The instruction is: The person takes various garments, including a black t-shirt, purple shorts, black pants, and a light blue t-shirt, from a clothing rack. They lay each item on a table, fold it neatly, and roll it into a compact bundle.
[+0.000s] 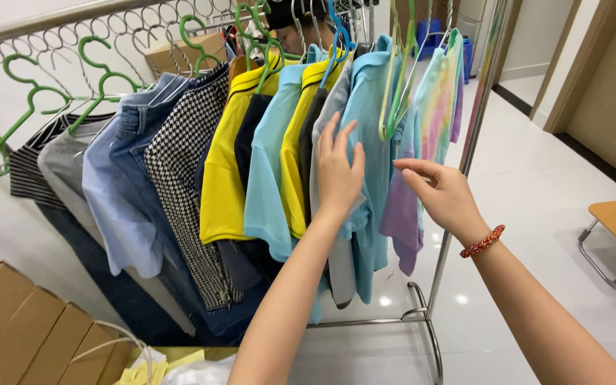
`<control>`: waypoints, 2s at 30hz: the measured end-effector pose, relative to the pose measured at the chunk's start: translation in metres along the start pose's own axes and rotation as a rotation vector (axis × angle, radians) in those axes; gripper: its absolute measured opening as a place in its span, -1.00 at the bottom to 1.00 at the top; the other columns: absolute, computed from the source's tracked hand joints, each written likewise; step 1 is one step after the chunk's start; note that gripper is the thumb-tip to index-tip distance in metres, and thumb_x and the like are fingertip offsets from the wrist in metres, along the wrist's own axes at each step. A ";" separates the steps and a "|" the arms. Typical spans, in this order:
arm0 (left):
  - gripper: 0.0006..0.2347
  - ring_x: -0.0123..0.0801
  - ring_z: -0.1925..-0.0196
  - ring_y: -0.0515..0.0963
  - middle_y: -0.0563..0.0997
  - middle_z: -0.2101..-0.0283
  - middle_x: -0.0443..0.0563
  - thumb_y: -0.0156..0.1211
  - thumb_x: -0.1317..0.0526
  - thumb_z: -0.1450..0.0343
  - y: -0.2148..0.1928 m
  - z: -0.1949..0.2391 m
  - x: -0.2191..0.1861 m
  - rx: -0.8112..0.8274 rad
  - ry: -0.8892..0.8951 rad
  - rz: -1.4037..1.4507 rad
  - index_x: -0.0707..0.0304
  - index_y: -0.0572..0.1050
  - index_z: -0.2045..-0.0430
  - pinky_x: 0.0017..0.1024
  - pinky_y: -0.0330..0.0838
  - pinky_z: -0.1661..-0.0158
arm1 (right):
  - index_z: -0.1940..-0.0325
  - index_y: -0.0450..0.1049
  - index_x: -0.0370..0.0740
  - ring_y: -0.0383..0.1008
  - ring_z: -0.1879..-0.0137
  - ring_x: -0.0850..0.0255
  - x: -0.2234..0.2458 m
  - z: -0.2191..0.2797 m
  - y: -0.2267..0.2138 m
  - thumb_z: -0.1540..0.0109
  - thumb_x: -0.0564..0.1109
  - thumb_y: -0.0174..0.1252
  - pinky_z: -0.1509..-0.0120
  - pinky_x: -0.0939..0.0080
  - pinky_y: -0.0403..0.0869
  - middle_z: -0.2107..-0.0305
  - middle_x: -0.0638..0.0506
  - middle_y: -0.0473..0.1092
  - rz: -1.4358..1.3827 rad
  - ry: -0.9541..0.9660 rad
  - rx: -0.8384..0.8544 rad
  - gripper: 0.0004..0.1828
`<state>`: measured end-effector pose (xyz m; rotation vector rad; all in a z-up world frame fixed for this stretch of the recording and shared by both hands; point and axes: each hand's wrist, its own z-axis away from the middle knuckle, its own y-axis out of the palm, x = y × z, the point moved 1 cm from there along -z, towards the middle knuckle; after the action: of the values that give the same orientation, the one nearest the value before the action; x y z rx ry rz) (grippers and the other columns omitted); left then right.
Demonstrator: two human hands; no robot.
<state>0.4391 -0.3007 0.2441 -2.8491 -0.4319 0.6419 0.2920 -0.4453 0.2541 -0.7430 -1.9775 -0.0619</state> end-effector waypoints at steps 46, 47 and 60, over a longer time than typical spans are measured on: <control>-0.61 0.27 -0.14 0.55 0.37 0.02 0.11 0.18 0.52 -0.37 0.008 -0.038 0.053 0.317 -0.109 0.169 0.23 0.30 -0.06 0.14 0.58 -0.03 | -0.14 0.53 -0.22 0.66 -0.05 0.11 -0.028 -0.101 0.068 -0.32 -0.35 0.23 0.05 0.17 0.68 0.08 -0.12 0.59 -0.021 -0.021 -0.027 -0.69; -0.60 0.20 -0.02 0.62 0.39 -0.01 0.01 0.13 0.53 -0.37 0.010 -0.034 0.054 0.274 -0.065 0.097 0.14 0.36 -0.07 0.10 0.64 0.07 | -0.15 0.54 -0.24 0.65 -0.06 0.11 -0.028 -0.102 0.067 -0.36 -0.27 0.23 0.02 0.12 0.68 0.07 -0.15 0.59 -0.037 0.004 -0.025 -0.74; -0.55 0.05 0.01 0.71 0.48 -0.03 -0.10 0.19 0.42 -0.34 0.020 -0.008 0.031 0.283 0.049 -0.025 0.06 0.42 -0.16 -0.06 0.70 0.11 | -0.42 0.39 -0.26 0.48 -0.29 0.15 -0.089 -0.080 0.070 -0.25 -0.18 0.36 -0.36 -0.11 0.47 -0.12 -0.07 0.51 -0.410 0.135 0.296 -0.35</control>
<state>0.4739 -0.3109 0.2343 -2.5820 -0.3384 0.5758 0.4207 -0.4580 0.2049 -0.1337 -1.9257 -0.0594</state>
